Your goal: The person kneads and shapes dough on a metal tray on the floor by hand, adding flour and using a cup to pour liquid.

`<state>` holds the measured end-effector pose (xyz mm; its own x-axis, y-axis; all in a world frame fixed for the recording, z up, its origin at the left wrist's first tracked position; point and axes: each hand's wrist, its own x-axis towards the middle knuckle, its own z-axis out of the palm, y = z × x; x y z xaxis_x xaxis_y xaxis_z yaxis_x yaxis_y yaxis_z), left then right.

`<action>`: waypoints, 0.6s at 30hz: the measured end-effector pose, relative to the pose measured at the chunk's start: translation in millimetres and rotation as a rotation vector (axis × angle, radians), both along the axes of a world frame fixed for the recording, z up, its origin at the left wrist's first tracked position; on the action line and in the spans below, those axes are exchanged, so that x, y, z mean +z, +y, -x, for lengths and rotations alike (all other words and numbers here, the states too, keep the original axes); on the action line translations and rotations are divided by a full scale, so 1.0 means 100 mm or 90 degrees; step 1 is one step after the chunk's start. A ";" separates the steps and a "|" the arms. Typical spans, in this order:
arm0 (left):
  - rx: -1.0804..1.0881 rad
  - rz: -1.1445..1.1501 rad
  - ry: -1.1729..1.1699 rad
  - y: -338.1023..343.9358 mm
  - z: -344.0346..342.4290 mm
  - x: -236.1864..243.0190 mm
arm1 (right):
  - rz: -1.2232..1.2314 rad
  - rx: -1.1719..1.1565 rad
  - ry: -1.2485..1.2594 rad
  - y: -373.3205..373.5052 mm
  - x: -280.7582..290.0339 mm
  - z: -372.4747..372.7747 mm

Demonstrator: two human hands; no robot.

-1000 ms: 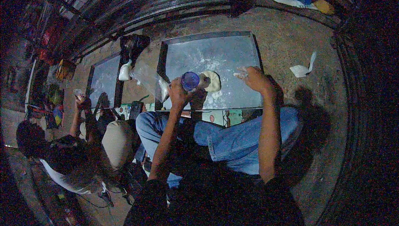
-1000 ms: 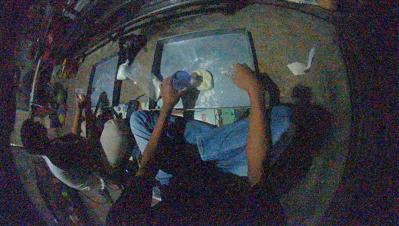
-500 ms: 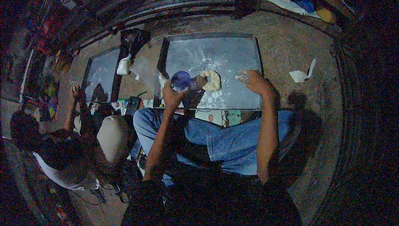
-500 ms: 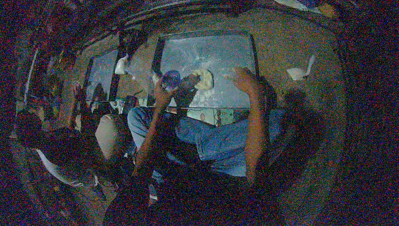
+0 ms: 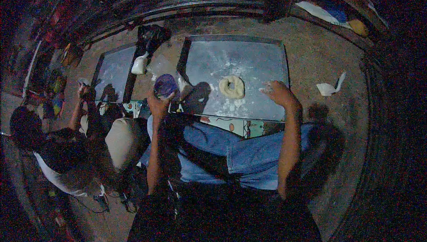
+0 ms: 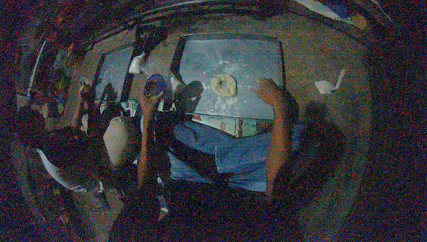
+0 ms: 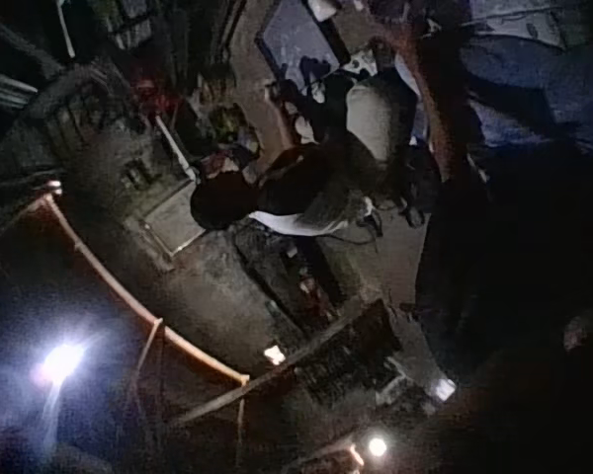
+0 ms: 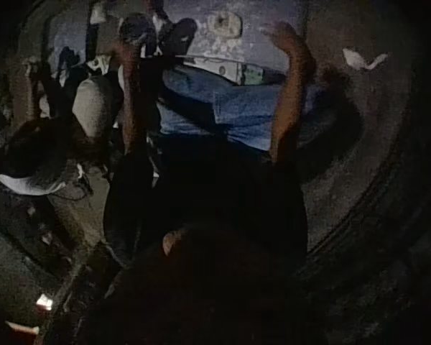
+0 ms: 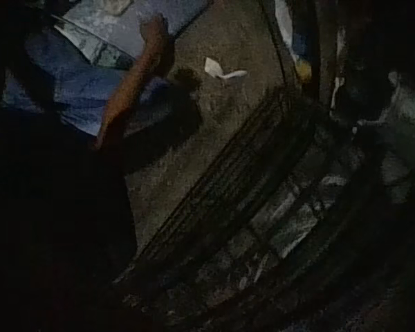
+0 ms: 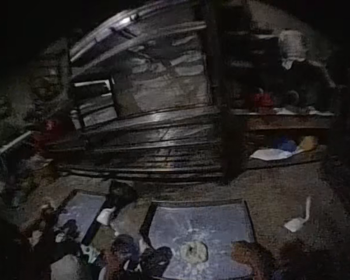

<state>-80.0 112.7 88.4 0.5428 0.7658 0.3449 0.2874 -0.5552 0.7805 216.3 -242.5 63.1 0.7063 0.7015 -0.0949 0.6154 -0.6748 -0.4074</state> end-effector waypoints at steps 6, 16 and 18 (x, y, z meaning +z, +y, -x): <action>0.053 0.137 -0.121 0.63 0.27 -0.19 | 0.025 0.001 0.093 0.14 0.69 0.22; 0.286 0.038 0.133 1.40 0.21 -0.96 | 0.024 0.078 0.094 0.19 0.33 0.14; 0.277 0.013 0.080 1.41 0.20 -1.04 | 0.054 0.024 0.180 0.28 0.48 0.25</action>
